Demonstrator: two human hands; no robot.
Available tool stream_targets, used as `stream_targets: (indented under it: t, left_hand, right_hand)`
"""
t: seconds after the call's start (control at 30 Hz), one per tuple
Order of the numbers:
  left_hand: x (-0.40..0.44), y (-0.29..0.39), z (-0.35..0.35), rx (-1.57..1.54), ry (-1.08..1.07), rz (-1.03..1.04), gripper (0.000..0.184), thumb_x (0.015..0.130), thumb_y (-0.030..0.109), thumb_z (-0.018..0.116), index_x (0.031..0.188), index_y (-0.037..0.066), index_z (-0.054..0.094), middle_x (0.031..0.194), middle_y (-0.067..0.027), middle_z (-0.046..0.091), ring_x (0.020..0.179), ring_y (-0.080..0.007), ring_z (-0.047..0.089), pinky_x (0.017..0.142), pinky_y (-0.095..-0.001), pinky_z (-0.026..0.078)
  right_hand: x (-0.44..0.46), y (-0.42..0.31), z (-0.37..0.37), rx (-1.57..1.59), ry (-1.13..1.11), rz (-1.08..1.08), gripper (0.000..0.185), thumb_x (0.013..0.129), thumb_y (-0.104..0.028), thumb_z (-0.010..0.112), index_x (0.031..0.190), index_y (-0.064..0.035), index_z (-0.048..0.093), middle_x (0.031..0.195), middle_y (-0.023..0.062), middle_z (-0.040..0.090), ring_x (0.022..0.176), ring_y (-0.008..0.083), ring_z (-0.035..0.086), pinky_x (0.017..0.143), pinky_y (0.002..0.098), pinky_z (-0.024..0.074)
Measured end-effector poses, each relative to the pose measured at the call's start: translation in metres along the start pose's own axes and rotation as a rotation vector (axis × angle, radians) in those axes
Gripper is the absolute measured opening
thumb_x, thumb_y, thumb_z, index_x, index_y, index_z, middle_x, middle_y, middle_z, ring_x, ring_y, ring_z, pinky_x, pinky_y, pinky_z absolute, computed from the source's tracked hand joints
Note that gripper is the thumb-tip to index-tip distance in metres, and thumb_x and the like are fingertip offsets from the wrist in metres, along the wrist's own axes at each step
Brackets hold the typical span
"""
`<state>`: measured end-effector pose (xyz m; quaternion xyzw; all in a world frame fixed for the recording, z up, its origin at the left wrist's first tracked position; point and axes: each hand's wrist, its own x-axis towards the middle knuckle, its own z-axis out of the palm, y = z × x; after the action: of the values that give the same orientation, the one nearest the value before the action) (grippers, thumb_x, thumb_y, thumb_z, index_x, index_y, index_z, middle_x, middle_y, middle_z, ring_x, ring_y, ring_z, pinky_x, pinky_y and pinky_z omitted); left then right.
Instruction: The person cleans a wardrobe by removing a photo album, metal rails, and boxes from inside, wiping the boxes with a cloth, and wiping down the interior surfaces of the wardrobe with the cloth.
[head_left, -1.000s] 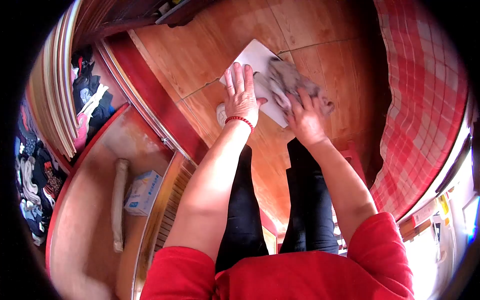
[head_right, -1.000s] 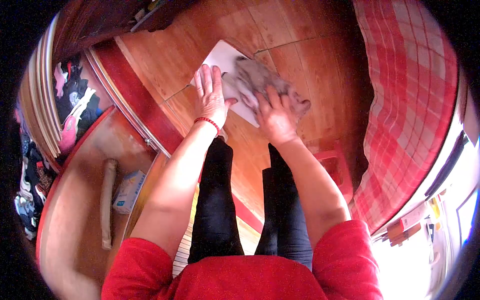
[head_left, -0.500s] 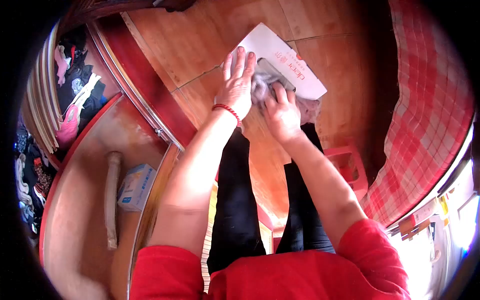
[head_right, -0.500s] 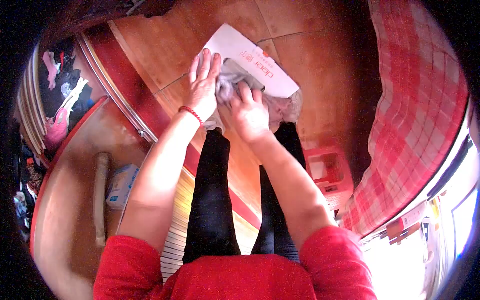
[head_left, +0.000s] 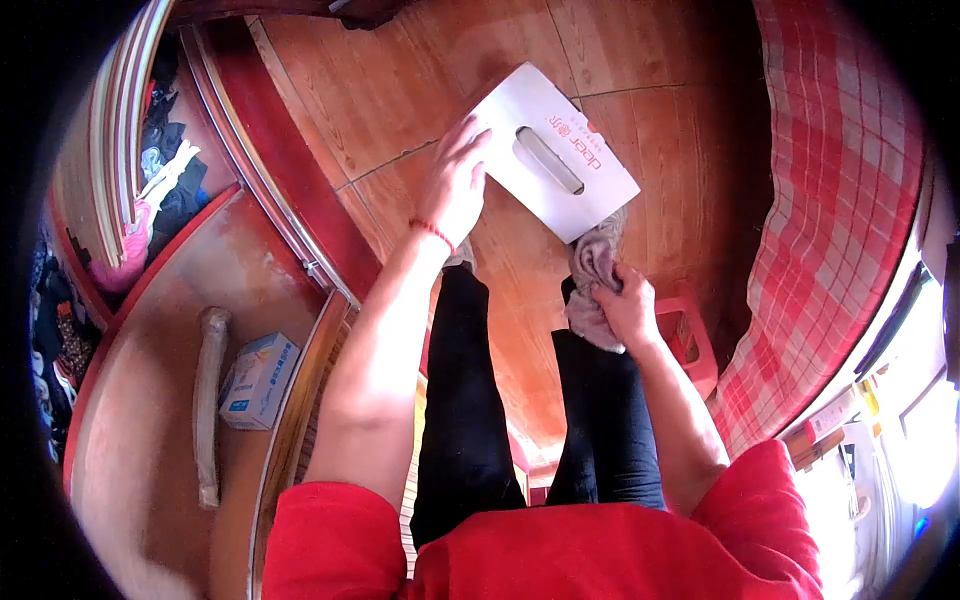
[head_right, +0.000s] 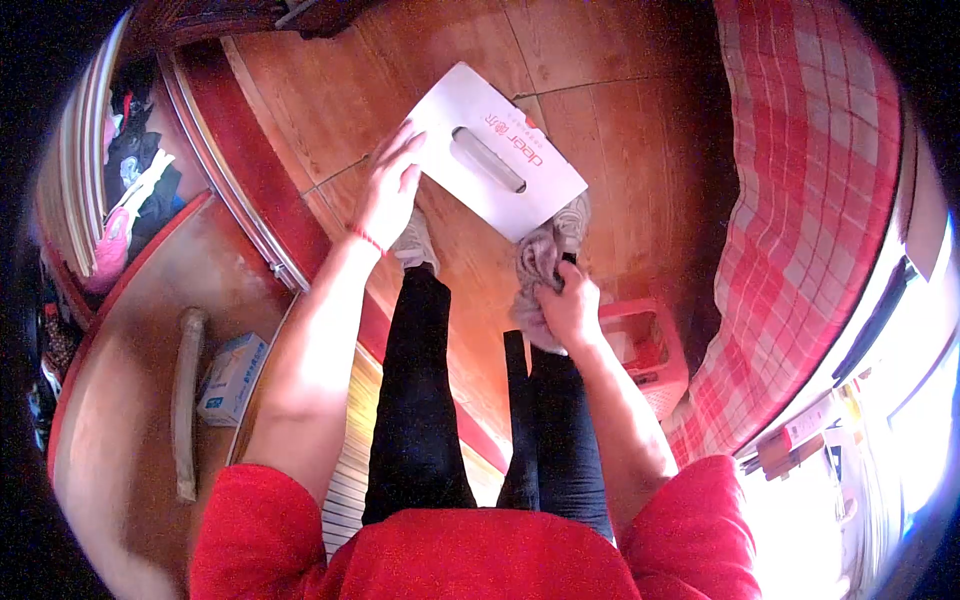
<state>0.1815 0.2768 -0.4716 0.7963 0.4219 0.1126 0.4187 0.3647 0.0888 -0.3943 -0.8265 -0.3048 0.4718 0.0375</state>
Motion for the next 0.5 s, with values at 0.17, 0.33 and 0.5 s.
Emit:
stream_targets:
  t: [0.17, 0.33, 0.5]
  left_hand:
    - [-0.09, 0.027, 0.027, -0.712, -0.187, -0.773, 0.062, 0.083, 0.047, 0.05, 0.128, 0.006, 0.037, 0.139, -0.0108, 0.022, 0.128, -0.0204, 0.021, 0.097, -0.034, 0.031]
    - [-0.116, 0.062, 0.025, -1.851, -0.118, -0.852, 0.039, 0.083, 0.02, 0.056, 0.117, 0.005, 0.044, 0.106, -0.0066, 0.054, 0.099, -0.017, 0.051, 0.086, -0.0305, 0.043]
    - [-0.07, 0.069, -0.012, -1.538, 0.266, -0.803, 0.034, 0.083, 0.007, 0.052, 0.116, 0.002, 0.045, 0.109, -0.0089, 0.053, 0.095, -0.016, 0.055, 0.08, -0.0287, 0.047]
  right_hand:
    - [-0.035, -0.06, -0.013, 1.17, -0.353, 0.332, 0.034, 0.08, -0.013, 0.057, 0.11, 0.0005, 0.051, 0.097, 0.0063, 0.058, 0.085, 0.0141, 0.055, 0.078, 0.0271, 0.0438]
    - [-0.017, -0.083, -0.015, 0.582, -0.509, 0.001, 0.039, 0.086, -0.034, 0.052, 0.105, 0.0007, 0.056, 0.085, 0.0039, 0.058, 0.079, 0.0114, 0.053, 0.073, 0.0267, 0.0446]
    - [0.065, -0.07, -0.003, 0.087, 0.317, -0.436, 0.026, 0.073, -0.01, 0.06, 0.097, -0.0024, 0.055, 0.09, 0.0185, 0.055, 0.083, 0.034, 0.054, 0.074, 0.0396, 0.0459]
